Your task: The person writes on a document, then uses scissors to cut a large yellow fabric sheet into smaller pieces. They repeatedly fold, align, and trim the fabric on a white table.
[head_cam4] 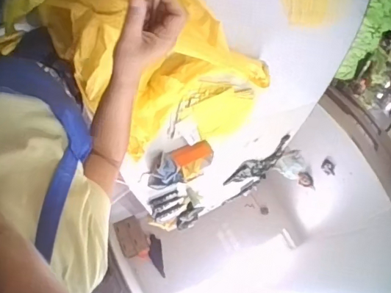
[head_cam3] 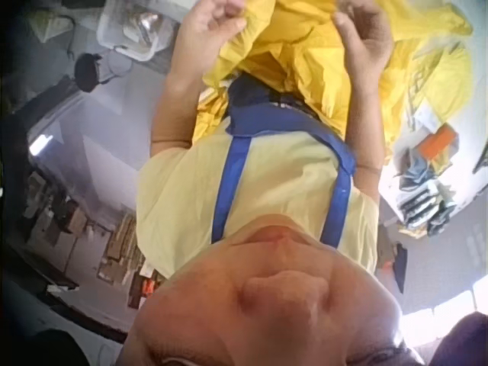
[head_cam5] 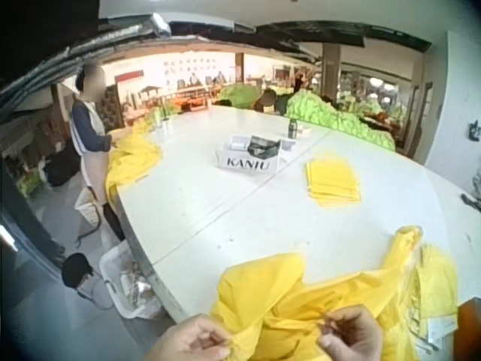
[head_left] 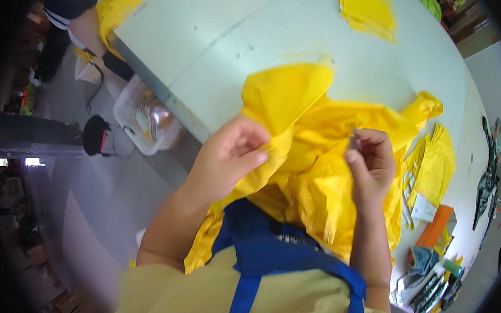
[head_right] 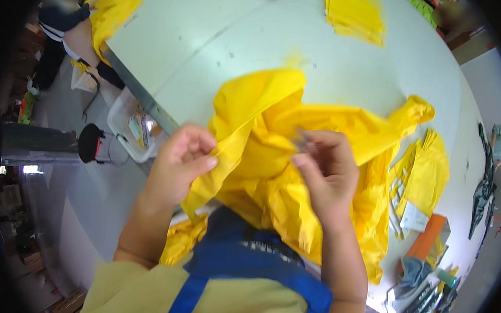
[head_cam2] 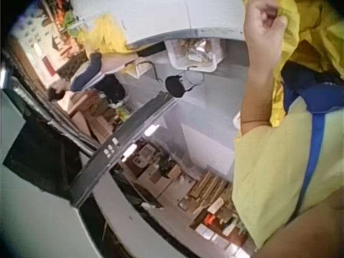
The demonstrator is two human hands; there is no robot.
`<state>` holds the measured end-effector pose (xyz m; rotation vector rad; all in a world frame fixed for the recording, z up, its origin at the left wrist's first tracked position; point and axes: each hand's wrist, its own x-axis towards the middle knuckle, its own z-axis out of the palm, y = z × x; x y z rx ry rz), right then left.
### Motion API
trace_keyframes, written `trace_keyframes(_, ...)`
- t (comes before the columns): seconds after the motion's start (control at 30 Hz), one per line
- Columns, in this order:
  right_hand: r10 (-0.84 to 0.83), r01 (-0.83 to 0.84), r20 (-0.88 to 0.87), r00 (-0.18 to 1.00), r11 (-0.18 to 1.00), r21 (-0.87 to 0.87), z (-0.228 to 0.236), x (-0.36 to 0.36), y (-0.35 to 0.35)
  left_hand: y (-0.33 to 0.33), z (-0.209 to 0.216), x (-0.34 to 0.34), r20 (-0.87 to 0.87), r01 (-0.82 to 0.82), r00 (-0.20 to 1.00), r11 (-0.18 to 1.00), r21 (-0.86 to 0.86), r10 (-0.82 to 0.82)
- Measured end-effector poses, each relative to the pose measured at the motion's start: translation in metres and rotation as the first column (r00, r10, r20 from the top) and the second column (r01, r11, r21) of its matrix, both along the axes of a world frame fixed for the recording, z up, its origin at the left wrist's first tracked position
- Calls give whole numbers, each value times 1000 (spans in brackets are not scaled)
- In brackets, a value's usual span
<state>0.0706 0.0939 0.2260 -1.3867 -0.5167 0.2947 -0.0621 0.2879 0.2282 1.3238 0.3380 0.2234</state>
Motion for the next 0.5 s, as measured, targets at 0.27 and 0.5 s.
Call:
trace_keyframes(0.27,-44,348,348,936,254,-902,-65,153,-68,109,-45,-44,-193,-288,906,883,370,376)
trace_keyframes(0.5,-223,3,-188,957,652,-758,-139,119,-114,171,-58,-60,-485,477,569,214,852,664)
